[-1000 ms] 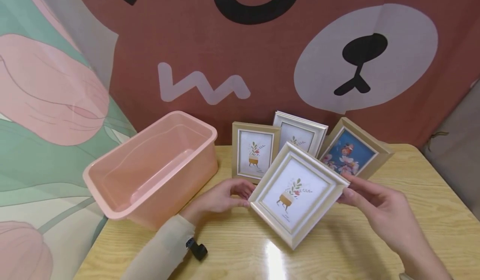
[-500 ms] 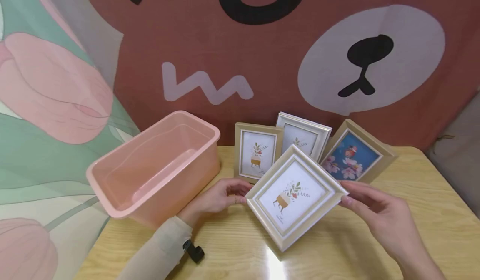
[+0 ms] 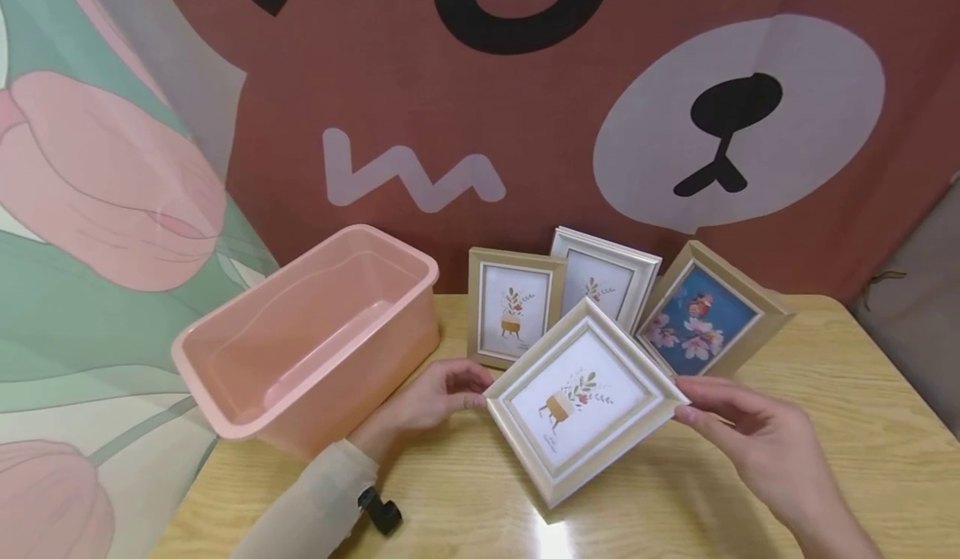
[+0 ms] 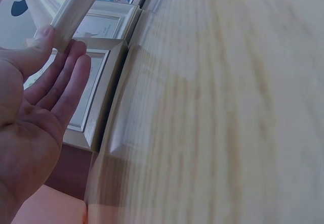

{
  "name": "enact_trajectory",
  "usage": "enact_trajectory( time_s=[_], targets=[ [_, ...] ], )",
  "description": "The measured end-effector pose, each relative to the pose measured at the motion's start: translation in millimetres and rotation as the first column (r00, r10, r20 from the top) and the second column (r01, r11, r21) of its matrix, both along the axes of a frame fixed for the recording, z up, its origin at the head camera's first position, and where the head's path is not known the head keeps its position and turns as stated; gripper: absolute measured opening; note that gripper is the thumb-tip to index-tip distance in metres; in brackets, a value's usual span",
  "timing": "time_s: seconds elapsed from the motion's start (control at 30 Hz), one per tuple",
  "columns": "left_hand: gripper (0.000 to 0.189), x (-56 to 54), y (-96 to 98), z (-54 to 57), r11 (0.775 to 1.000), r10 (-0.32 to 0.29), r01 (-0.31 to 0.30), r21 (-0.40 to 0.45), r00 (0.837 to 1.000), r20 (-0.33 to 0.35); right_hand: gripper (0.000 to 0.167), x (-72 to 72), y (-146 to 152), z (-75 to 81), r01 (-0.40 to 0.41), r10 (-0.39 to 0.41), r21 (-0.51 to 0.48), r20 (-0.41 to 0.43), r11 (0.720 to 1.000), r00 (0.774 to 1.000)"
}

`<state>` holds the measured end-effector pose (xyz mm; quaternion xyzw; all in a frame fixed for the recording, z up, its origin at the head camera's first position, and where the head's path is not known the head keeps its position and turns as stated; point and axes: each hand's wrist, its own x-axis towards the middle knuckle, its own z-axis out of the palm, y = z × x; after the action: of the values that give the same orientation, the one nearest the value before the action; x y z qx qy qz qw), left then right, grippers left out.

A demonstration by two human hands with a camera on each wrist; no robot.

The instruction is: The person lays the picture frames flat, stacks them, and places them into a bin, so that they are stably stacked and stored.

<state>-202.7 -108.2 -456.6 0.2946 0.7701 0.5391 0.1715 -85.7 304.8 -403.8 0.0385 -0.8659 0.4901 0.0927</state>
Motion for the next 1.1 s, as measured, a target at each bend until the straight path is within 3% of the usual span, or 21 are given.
enact_trajectory(
  time_s=[0.37, 0.7, 1.1],
  targets=[
    [0.021, 0.9, -0.8, -1.8, 0.999, 0.051, -0.051, 0.017, 0.999, -0.006, 0.030, 3.7, -0.1, -6.6, -0.016, 0.017, 0.030, -0.043, 0.999, 0.999],
    [0.021, 0.4, 1.3, -4.8, 0.993, 0.101, -0.100, 0.065, 0.995, -0.016, 0.028, 7.8, -0.8, -12.8, -0.068, 0.081, 0.108, -0.124, 0.992, 0.989],
    [0.024, 0.4, 2.9, -1.2, 0.987, 0.156, -0.155, 0.050, 0.988, -0.019, 0.027, 13.3, -5.9, -19.0, -0.082, 0.088, 0.060, -0.112, 0.995, 0.990]
  ],
)
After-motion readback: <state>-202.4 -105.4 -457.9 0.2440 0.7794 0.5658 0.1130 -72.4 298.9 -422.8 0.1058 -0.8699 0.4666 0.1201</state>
